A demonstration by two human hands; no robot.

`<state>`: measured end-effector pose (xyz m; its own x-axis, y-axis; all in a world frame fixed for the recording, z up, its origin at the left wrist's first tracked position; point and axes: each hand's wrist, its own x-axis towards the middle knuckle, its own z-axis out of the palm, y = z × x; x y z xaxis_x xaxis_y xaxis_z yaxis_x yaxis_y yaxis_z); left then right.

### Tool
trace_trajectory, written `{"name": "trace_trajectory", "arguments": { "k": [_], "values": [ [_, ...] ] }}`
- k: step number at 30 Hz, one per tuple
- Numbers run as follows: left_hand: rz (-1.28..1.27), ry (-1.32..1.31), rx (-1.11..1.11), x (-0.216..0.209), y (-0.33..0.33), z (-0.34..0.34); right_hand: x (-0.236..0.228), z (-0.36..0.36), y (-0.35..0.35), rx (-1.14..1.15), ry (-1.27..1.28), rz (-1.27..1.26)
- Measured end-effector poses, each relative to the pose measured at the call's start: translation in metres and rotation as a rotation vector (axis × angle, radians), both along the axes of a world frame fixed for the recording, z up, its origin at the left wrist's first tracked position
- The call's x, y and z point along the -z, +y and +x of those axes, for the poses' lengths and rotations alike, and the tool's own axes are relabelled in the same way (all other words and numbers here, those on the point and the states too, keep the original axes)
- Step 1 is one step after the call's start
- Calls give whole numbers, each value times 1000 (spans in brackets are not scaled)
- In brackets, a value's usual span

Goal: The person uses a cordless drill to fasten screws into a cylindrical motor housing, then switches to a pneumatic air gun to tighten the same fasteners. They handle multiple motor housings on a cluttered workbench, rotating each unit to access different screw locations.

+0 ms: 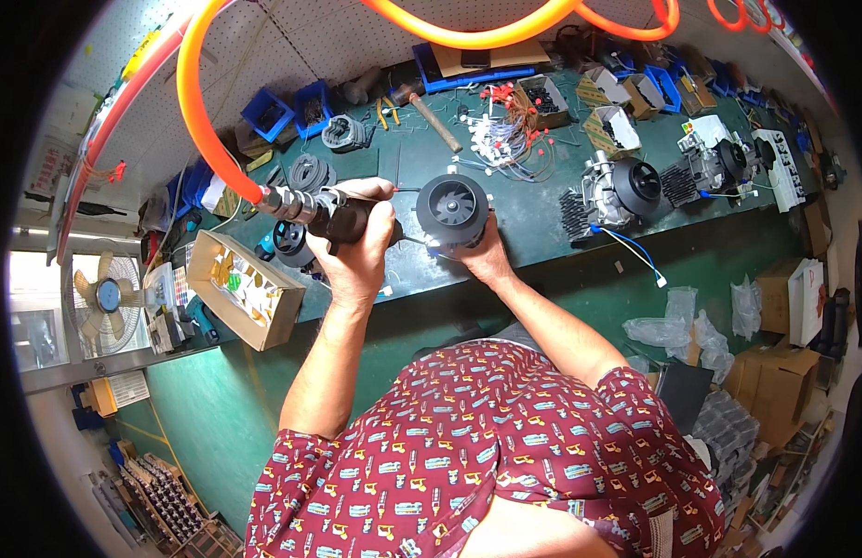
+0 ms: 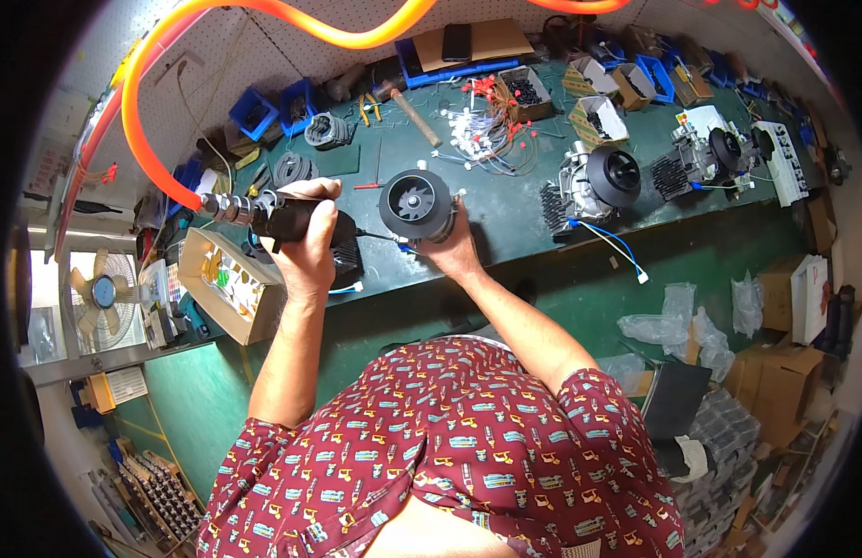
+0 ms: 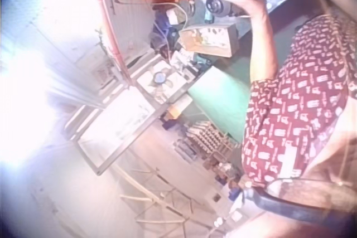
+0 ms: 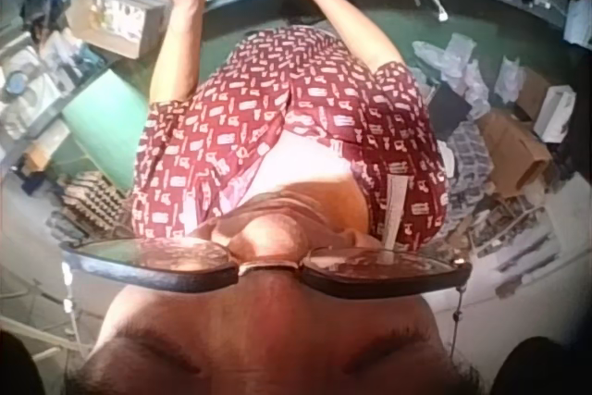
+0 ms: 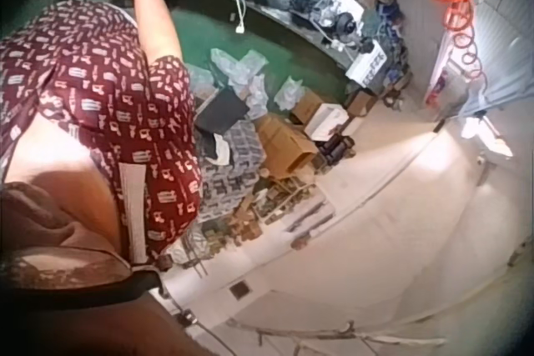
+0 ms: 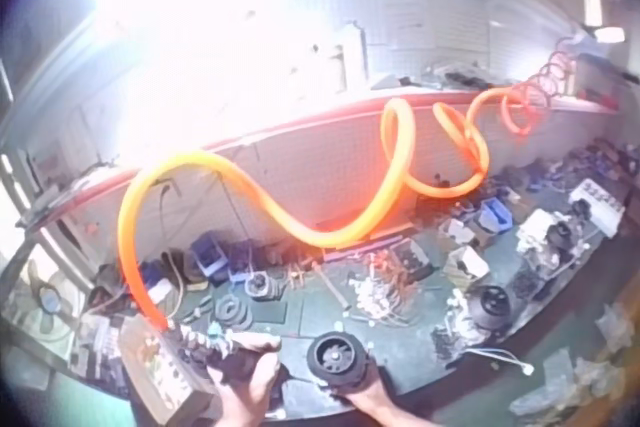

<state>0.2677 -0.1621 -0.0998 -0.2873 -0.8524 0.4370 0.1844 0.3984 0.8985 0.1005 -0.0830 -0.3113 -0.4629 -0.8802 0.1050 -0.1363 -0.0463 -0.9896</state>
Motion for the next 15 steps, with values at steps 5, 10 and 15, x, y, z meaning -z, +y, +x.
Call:
{"name": "trace_trajectory", "arguments": {
  "k": [5, 10, 15],
  "values": [
    [-11, 27, -15, 7, -1, 0, -6, 4, 3, 50, 74, 36],
    [28, 78, 6, 8, -3, 1, -27, 6, 5, 47, 65, 52],
    [55, -45, 69, -1, 6, 0, -5, 2, 2, 45, 39, 45]
  ]
}}
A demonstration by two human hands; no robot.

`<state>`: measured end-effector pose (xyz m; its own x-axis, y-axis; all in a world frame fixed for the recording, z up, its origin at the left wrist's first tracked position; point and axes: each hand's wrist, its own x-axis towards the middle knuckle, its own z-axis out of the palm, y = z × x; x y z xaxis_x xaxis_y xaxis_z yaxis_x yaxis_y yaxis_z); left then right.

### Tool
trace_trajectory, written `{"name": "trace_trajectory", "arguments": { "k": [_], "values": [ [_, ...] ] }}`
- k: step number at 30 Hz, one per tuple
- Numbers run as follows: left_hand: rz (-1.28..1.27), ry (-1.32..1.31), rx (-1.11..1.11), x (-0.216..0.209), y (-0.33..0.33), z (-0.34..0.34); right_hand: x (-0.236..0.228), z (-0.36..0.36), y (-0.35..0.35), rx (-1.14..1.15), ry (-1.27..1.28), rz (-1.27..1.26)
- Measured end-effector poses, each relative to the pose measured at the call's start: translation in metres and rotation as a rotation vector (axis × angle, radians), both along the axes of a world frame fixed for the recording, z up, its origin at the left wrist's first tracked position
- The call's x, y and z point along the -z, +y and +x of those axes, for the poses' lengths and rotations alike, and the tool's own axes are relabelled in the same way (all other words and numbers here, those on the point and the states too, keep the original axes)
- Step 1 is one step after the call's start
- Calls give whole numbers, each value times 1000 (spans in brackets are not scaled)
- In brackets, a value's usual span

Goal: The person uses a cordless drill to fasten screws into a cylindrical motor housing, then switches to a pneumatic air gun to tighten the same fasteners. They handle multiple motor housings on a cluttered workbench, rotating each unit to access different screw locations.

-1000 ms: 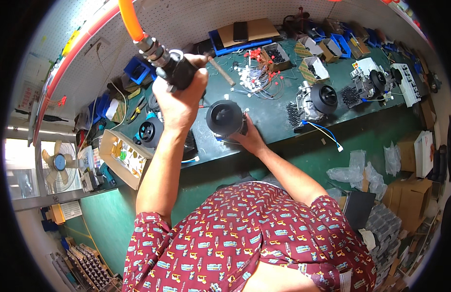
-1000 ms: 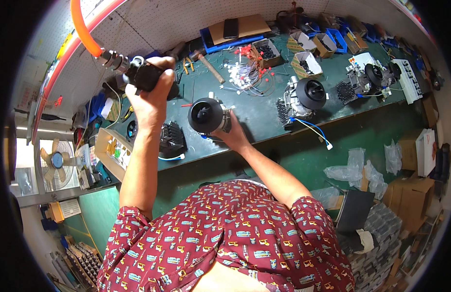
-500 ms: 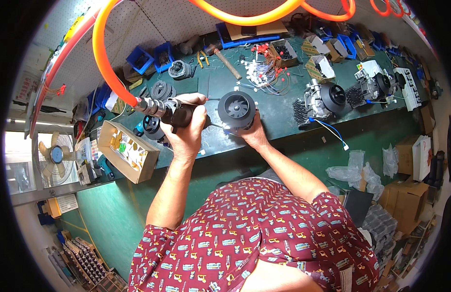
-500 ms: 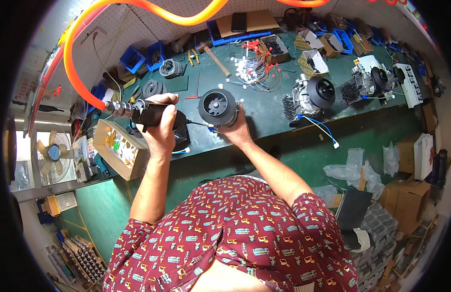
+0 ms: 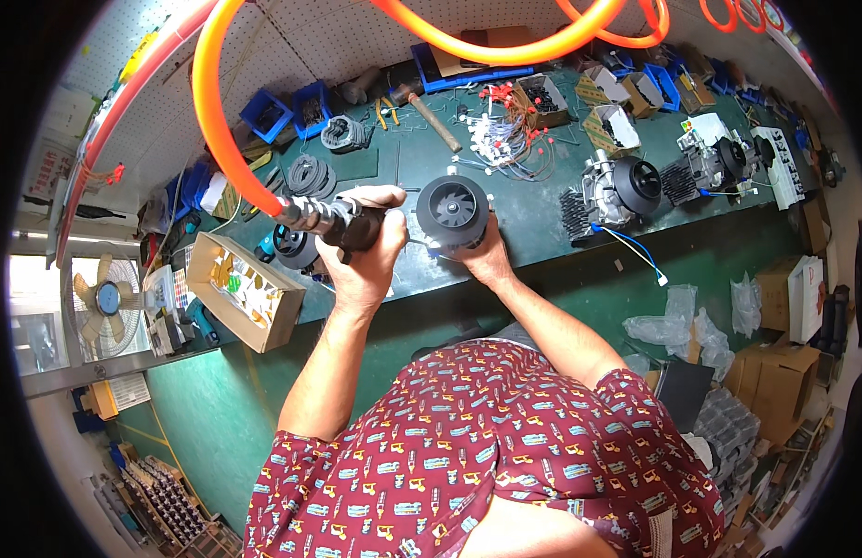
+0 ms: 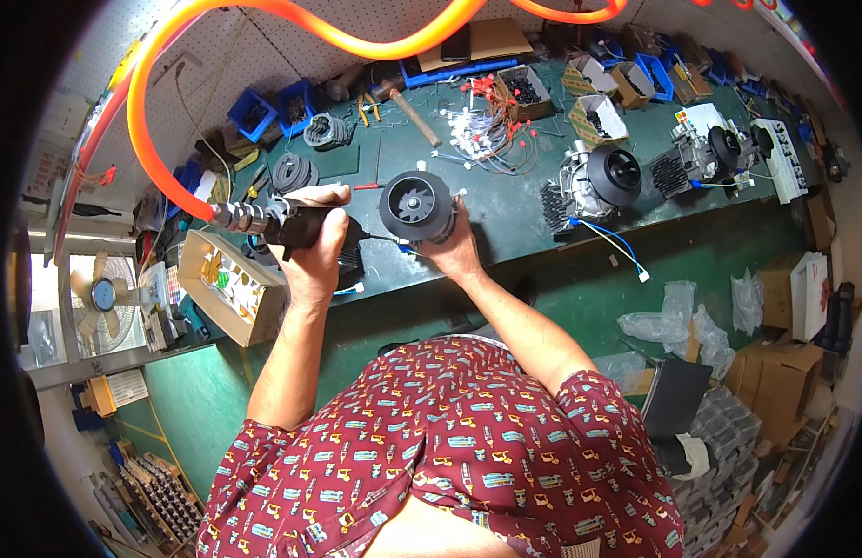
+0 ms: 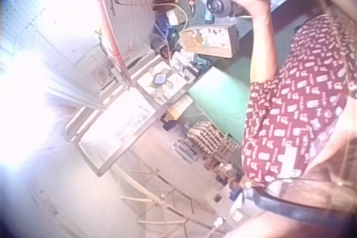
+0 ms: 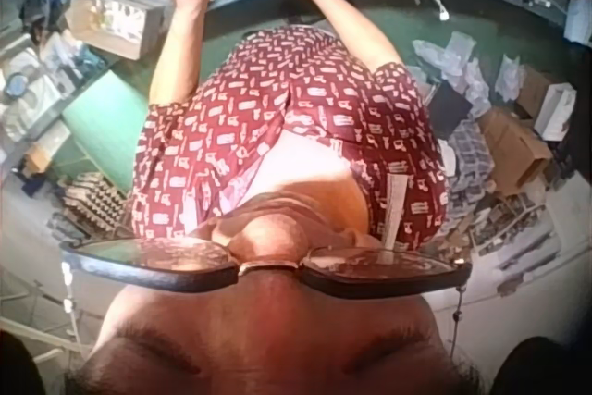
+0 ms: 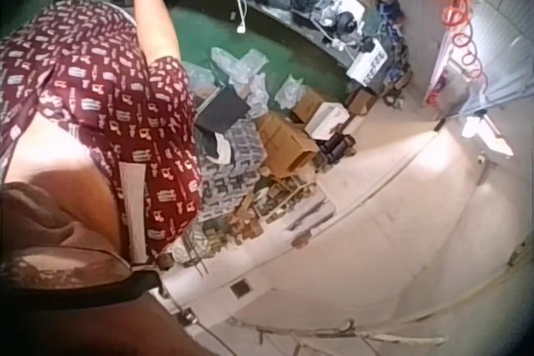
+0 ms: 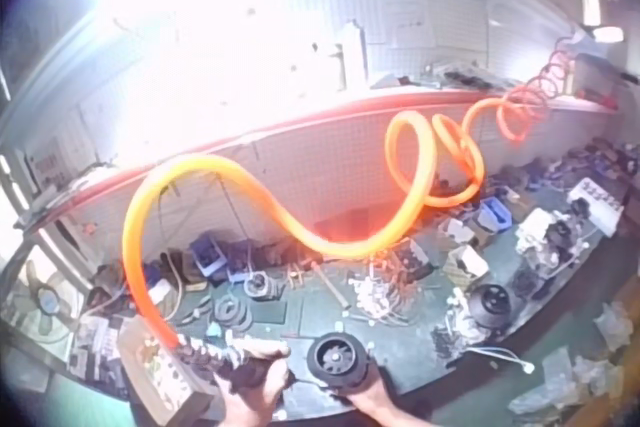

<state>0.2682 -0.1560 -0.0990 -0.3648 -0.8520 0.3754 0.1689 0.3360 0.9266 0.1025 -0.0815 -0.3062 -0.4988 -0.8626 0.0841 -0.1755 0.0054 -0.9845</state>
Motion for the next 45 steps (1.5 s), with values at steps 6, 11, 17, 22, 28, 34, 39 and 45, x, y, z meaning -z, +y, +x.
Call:
{"name": "trace_trajectory", "arguments": {
  "k": [6, 11, 17, 22, 28, 34, 39, 45],
  "values": [
    [57, 86, 92, 14, -14, -8, -37, 10, 7, 95, 40, 89],
    [46, 129, 121, 23, -10, -14, -28, 15, 5, 168, 131, 123],
    [70, 158, 127, 22, -12, -17, -11, 8, 9, 139, 104, 153],
    [29, 124, 102, 27, -11, -17, -35, 13, 11, 177, 84, 156],
    [11, 128, 93, 29, -6, -20, -32, 10, 13, 156, 108, 80],
    [-7, 141, 61, 24, 2, -26, 9, 8, 13, 171, 75, 32],
    [-129, -22, -82, 9, 13, -25, 10, 9, 12, 153, 80, 32],
    [-49, -5, -33, -9, 37, -22, 10, 1, 10, 123, 9, -111]
  ]
}}
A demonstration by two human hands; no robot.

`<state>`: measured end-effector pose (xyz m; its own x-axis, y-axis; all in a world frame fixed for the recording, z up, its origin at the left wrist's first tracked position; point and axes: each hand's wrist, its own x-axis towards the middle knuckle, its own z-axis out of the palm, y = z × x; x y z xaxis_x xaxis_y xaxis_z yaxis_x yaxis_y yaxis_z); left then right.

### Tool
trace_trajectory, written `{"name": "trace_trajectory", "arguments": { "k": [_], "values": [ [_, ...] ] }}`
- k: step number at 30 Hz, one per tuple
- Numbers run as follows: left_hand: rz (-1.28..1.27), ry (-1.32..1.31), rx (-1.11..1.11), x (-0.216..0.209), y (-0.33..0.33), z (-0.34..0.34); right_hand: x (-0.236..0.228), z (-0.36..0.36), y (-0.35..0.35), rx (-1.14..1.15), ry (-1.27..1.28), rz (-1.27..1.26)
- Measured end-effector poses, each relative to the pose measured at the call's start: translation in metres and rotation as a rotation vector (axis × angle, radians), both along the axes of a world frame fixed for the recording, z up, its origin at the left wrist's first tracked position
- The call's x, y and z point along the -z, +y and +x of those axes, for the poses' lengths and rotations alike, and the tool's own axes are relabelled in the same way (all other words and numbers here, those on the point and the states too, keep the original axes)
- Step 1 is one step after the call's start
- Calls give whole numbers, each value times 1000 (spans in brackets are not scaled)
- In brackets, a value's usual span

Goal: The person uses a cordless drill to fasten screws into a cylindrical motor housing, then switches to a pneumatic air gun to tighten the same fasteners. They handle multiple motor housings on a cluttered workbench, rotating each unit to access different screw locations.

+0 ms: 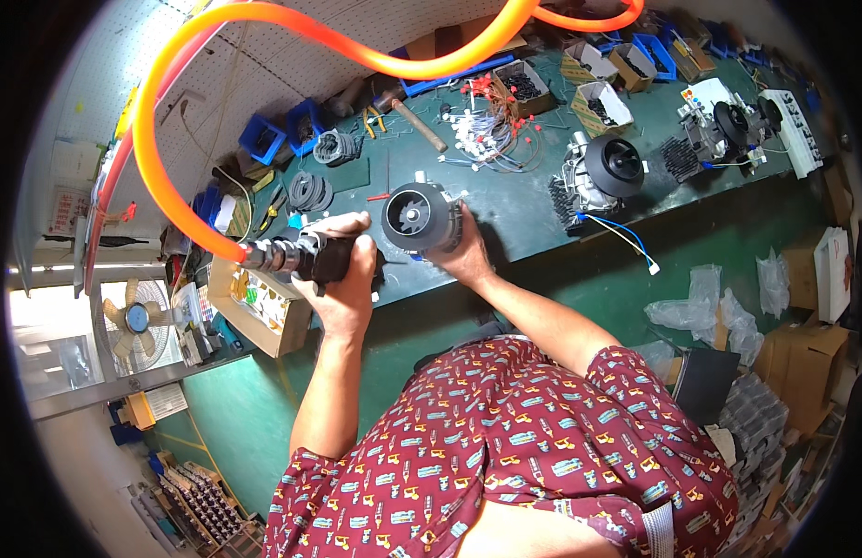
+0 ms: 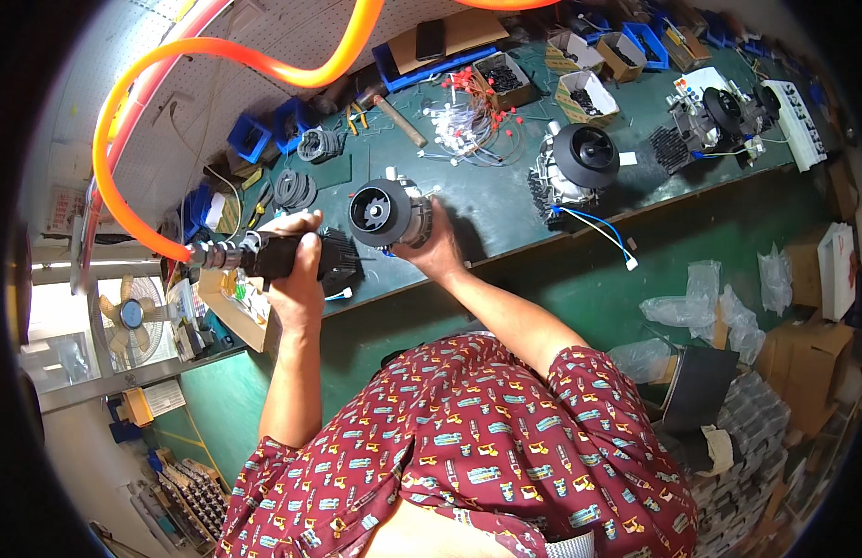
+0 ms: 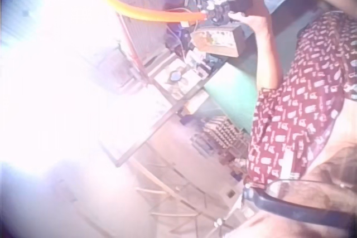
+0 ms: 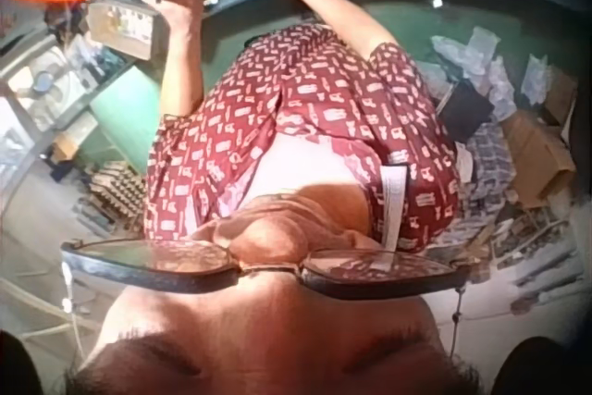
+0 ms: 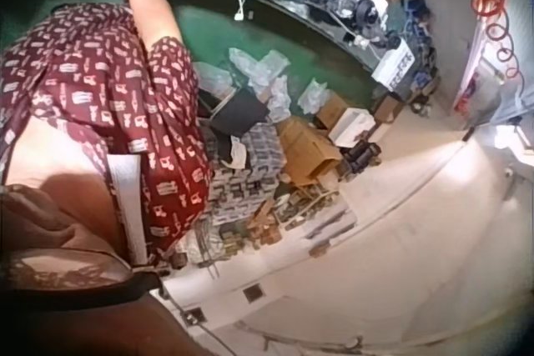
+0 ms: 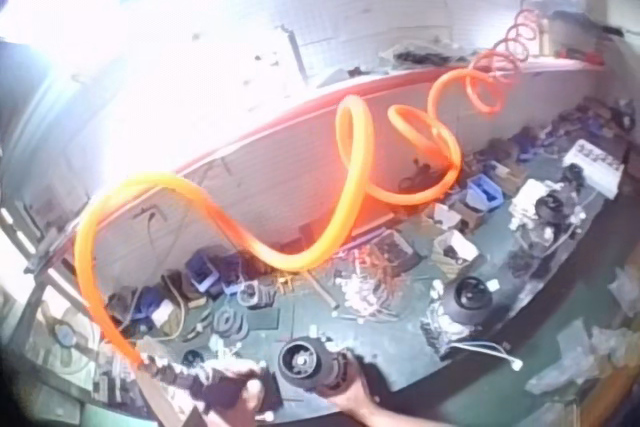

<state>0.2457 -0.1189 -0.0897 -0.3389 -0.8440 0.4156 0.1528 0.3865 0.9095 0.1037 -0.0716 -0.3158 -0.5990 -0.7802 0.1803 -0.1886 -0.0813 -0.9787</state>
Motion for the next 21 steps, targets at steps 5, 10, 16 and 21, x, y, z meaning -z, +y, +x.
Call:
{"name": "trace_trajectory", "arguments": {
  "k": [5, 10, 16, 21],
  "values": [
    [-13, 65, 140, -4, 19, -19, -17, -5, 3, -53, -87, -23],
    [-56, 89, 130, 17, 19, -40, -26, -8, 3, -138, -207, -69],
    [-88, 2, 75, 26, 15, -44, -8, -6, -3, -100, -166, -130],
    [-67, 40, 74, 33, 14, -43, -5, -6, -4, -105, -169, -156]
  ]
}}
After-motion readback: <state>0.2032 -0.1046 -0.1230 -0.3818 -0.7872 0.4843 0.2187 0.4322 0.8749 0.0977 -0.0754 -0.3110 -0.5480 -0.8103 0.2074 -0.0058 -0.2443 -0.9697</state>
